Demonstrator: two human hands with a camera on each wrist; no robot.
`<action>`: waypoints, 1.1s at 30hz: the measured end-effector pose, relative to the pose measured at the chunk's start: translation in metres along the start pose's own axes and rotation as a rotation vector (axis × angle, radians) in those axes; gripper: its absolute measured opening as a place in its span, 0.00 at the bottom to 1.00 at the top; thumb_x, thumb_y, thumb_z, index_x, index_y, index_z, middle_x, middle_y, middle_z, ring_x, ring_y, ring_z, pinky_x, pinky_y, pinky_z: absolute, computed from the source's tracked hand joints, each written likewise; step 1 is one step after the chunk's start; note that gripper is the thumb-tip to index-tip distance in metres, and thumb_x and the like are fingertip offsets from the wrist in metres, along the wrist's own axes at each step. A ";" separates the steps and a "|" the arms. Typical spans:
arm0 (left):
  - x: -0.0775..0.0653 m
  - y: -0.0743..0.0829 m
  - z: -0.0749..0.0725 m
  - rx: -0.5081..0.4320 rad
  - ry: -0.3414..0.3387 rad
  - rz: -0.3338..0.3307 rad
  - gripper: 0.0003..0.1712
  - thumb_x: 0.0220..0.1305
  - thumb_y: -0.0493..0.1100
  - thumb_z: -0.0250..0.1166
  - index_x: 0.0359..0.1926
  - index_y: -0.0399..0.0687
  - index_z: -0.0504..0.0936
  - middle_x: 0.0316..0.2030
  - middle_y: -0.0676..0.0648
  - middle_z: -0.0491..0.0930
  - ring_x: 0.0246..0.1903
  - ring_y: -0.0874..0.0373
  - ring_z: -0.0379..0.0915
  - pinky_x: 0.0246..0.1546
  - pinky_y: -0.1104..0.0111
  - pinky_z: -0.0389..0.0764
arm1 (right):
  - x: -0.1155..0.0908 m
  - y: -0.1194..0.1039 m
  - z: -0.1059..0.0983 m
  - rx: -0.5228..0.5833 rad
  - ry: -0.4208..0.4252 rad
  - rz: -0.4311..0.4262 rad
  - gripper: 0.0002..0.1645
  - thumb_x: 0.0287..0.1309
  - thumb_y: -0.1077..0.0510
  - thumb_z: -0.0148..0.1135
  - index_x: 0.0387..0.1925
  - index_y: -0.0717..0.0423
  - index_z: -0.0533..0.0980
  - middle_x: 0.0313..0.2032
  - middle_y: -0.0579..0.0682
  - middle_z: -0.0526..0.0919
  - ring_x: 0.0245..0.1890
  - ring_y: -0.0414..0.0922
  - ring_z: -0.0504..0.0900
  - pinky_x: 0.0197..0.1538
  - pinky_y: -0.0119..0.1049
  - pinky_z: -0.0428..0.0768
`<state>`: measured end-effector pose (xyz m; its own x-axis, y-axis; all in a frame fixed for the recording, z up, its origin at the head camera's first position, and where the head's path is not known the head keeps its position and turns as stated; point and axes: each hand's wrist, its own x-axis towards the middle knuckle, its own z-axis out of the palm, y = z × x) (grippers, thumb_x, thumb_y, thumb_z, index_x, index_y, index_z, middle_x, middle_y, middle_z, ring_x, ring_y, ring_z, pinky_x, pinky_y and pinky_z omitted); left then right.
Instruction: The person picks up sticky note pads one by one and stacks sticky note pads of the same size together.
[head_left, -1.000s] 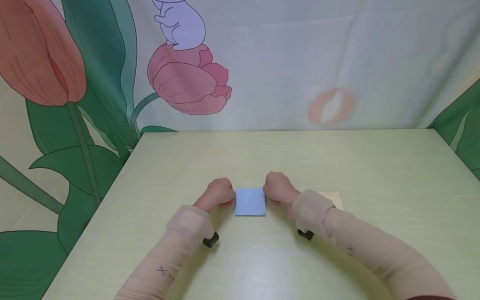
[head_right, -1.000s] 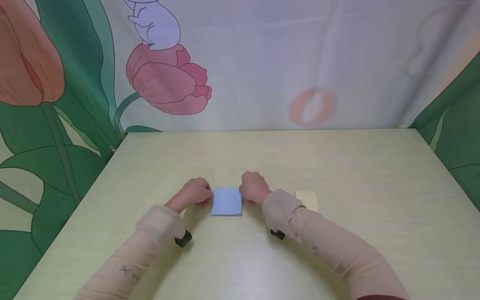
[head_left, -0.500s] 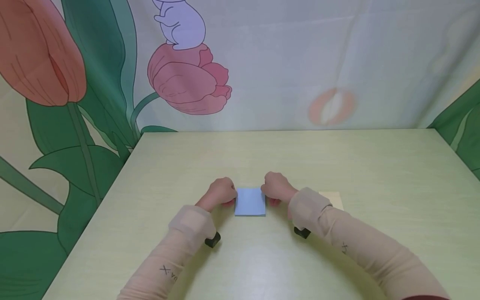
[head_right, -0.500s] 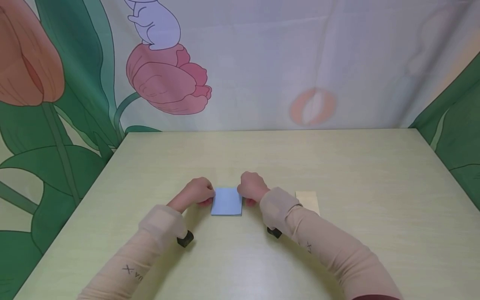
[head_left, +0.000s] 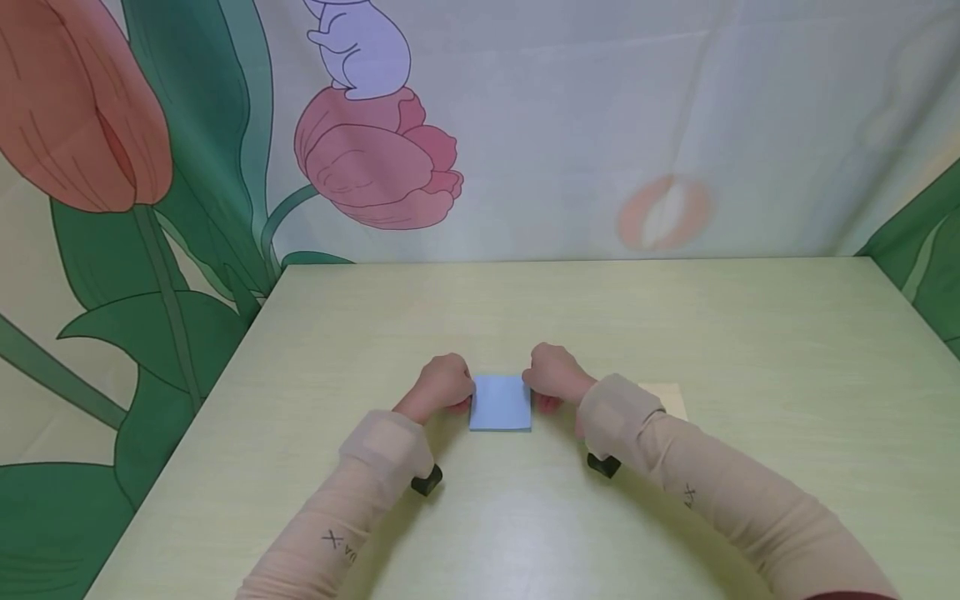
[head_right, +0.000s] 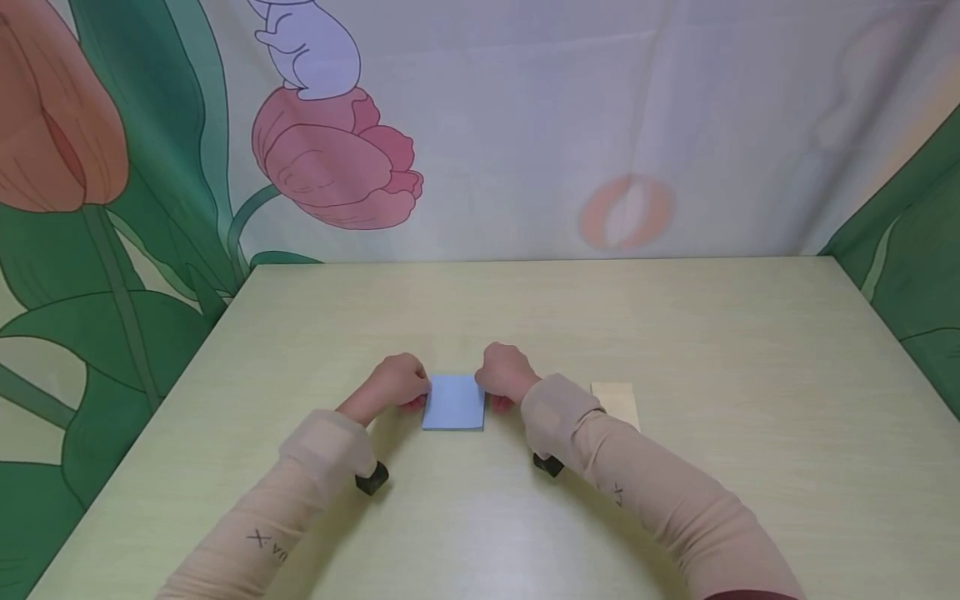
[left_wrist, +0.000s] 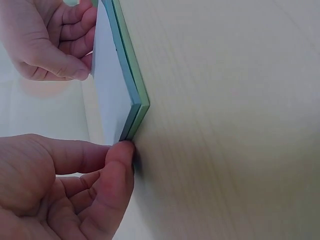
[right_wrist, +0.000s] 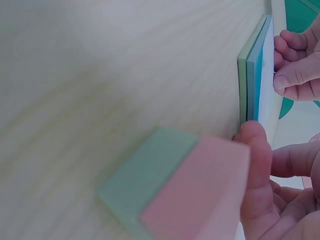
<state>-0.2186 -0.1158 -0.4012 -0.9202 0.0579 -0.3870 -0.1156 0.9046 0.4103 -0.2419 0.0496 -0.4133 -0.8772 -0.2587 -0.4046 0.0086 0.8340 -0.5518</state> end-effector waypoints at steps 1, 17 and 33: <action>0.000 0.000 0.000 -0.005 -0.001 -0.003 0.13 0.52 0.32 0.51 0.14 0.42 0.74 0.09 0.51 0.69 0.12 0.61 0.65 0.19 0.76 0.64 | 0.000 0.000 0.000 0.003 -0.001 0.000 0.11 0.54 0.63 0.46 0.20 0.63 0.69 0.10 0.51 0.74 0.09 0.43 0.74 0.17 0.31 0.74; -0.015 -0.002 -0.001 0.154 0.056 0.085 0.12 0.56 0.38 0.52 0.17 0.43 0.69 0.13 0.52 0.63 0.14 0.60 0.56 0.15 0.73 0.58 | -0.007 -0.009 -0.009 -0.143 0.106 -0.141 0.16 0.51 0.64 0.46 0.10 0.54 0.65 0.08 0.44 0.64 0.10 0.38 0.61 0.14 0.27 0.58; -0.039 0.006 0.017 0.619 0.193 0.708 0.21 0.46 0.35 0.60 0.13 0.52 0.55 0.12 0.56 0.47 0.16 0.63 0.44 0.15 0.74 0.47 | 0.010 -0.025 0.001 -0.238 0.100 -0.378 0.11 0.54 0.63 0.48 0.31 0.60 0.78 0.31 0.51 0.79 0.29 0.43 0.72 0.32 0.30 0.70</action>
<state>-0.1772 -0.1056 -0.3980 -0.7532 0.6558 -0.0513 0.6576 0.7526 -0.0333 -0.2500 0.0254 -0.4038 -0.8394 -0.5282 -0.1284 -0.4216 0.7818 -0.4594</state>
